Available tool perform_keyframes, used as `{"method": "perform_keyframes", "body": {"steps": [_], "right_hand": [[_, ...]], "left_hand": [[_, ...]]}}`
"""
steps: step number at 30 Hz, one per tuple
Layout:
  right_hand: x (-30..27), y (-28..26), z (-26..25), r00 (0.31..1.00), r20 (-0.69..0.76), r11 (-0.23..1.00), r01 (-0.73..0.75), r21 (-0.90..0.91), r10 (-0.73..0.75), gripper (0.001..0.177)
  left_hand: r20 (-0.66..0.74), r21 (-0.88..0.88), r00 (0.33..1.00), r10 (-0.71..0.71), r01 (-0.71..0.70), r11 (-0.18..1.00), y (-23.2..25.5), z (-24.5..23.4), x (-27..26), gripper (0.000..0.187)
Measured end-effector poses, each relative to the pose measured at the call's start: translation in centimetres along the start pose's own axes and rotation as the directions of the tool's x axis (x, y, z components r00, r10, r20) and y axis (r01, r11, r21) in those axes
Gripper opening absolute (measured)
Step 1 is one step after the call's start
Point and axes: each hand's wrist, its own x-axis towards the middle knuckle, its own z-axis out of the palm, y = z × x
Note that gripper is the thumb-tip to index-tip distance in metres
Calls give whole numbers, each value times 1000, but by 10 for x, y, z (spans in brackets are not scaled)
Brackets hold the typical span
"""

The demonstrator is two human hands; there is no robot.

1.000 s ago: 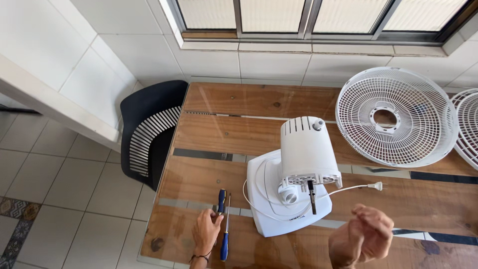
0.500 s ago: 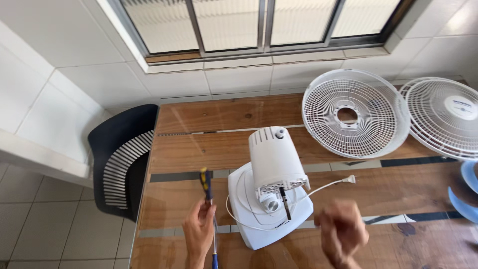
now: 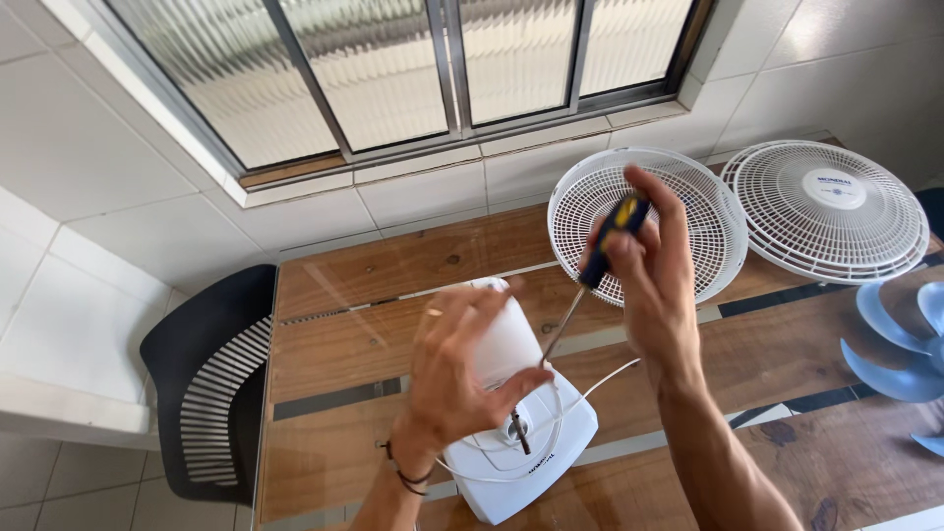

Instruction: The person disassembles a white pedestal fan on a wooden table. They remove the front grille, unscrew the blade nut, remove the fan blades, detach the rear grille, and then use a screwdriver to remove the motor housing from the stand.

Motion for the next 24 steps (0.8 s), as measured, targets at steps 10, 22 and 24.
{"method": "perform_keyframes", "body": {"steps": [10, 22, 24], "right_hand": [[53, 79, 16, 922, -90, 919, -385, -87, 377, 51], [41, 127, 70, 906, 6, 877, -409, -252, 424, 45], [35, 127, 77, 927, -13, 905, -370, -208, 376, 43]], "left_hand": [[238, 136, 971, 11, -45, 990, -38, -3, -2, 141], [156, 171, 985, -71, 44, 984, -39, 3, -7, 94], [155, 164, 984, -83, 58, 985, -39, 3, -5, 95]]}}
